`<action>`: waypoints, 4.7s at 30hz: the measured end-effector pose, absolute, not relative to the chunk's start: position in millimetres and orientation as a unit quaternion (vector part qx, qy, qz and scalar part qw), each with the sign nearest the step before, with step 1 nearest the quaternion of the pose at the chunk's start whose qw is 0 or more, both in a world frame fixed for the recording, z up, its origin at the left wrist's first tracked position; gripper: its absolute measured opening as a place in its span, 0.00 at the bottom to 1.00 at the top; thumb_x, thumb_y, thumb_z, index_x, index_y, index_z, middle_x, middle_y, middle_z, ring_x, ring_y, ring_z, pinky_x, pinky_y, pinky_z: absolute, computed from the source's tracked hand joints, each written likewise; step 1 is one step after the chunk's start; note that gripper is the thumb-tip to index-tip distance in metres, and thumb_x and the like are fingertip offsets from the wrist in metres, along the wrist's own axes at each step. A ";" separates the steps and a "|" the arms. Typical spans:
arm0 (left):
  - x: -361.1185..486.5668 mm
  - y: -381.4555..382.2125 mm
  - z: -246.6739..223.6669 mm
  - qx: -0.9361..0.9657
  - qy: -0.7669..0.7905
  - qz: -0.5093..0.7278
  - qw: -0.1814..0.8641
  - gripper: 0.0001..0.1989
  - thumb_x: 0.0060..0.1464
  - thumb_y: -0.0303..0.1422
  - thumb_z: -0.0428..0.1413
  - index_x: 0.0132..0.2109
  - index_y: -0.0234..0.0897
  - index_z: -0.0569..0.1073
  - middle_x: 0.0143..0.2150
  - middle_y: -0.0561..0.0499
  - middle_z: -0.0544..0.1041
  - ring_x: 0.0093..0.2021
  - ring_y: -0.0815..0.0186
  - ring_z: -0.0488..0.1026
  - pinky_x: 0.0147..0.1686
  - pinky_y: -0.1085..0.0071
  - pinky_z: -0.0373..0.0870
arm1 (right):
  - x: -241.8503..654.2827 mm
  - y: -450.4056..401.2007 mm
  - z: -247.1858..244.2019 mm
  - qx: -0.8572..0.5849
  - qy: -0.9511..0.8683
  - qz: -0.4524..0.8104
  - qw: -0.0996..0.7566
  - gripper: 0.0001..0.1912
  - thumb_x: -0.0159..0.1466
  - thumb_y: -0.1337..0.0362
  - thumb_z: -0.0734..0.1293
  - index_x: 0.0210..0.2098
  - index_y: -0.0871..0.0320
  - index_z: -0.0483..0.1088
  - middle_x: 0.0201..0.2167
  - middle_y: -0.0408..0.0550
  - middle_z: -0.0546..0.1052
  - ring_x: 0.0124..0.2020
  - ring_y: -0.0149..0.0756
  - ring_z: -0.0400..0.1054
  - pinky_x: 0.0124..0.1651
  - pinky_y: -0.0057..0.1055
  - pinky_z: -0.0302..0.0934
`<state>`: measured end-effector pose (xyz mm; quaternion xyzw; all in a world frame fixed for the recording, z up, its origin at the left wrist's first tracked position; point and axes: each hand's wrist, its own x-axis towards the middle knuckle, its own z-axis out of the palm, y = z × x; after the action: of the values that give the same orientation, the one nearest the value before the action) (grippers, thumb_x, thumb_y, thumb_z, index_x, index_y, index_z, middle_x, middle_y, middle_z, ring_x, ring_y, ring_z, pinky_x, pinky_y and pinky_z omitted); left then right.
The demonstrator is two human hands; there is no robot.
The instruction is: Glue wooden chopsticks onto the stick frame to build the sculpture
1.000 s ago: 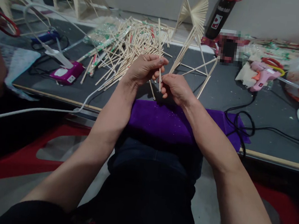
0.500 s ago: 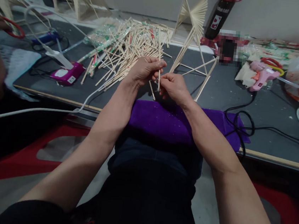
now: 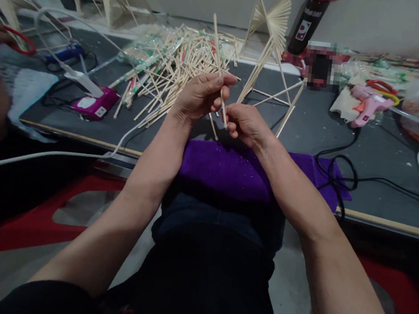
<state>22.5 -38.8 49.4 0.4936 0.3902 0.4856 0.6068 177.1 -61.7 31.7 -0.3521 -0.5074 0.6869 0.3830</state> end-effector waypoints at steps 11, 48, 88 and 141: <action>20.3 -28.8 41.6 0.494 0.384 0.489 0.608 0.09 0.67 0.28 0.52 0.42 0.31 0.77 0.26 0.58 0.71 0.16 0.84 0.61 0.17 0.86 0.54 | 179.2 -56.7 25.5 -0.388 -0.511 0.640 0.423 0.08 0.62 0.65 0.65 0.27 0.60 0.69 0.22 0.44 0.71 0.16 0.23 0.59 0.14 0.21 0.51; 27.4 -24.8 35.0 0.475 0.389 0.431 0.661 0.13 0.65 0.27 0.52 0.33 0.31 0.77 0.19 0.59 0.63 0.14 0.83 0.55 0.16 0.84 0.49 | 173.7 -63.0 21.2 -0.396 -0.636 0.465 0.472 0.12 0.63 0.66 0.69 0.23 0.60 0.69 0.24 0.44 0.73 0.19 0.21 0.56 0.20 0.22 0.47; 16.2 -11.6 32.9 0.402 0.416 0.546 0.606 0.10 0.67 0.29 0.52 0.36 0.34 0.74 0.22 0.61 0.65 0.15 0.83 0.55 0.16 0.83 0.51 | 186.8 -53.9 26.5 -0.382 -0.535 0.638 0.402 0.06 0.61 0.69 0.70 0.27 0.63 0.72 0.24 0.45 0.73 0.18 0.21 0.61 0.14 0.19 0.48; 29.7 -25.4 30.7 0.530 0.396 0.464 0.589 0.14 0.62 0.30 0.59 0.29 0.34 0.66 0.18 0.61 0.69 0.16 0.79 0.70 0.18 0.86 0.58 | 192.6 -54.3 29.5 -0.399 -0.643 0.551 0.352 0.09 0.64 0.75 0.63 0.30 0.64 0.73 0.20 0.40 0.68 0.12 0.20 0.55 0.11 0.20 0.45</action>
<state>29.7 -25.4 30.7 0.5303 0.3960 0.4642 0.5886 192.6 -54.3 29.5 -0.3994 -0.6428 0.5508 0.3521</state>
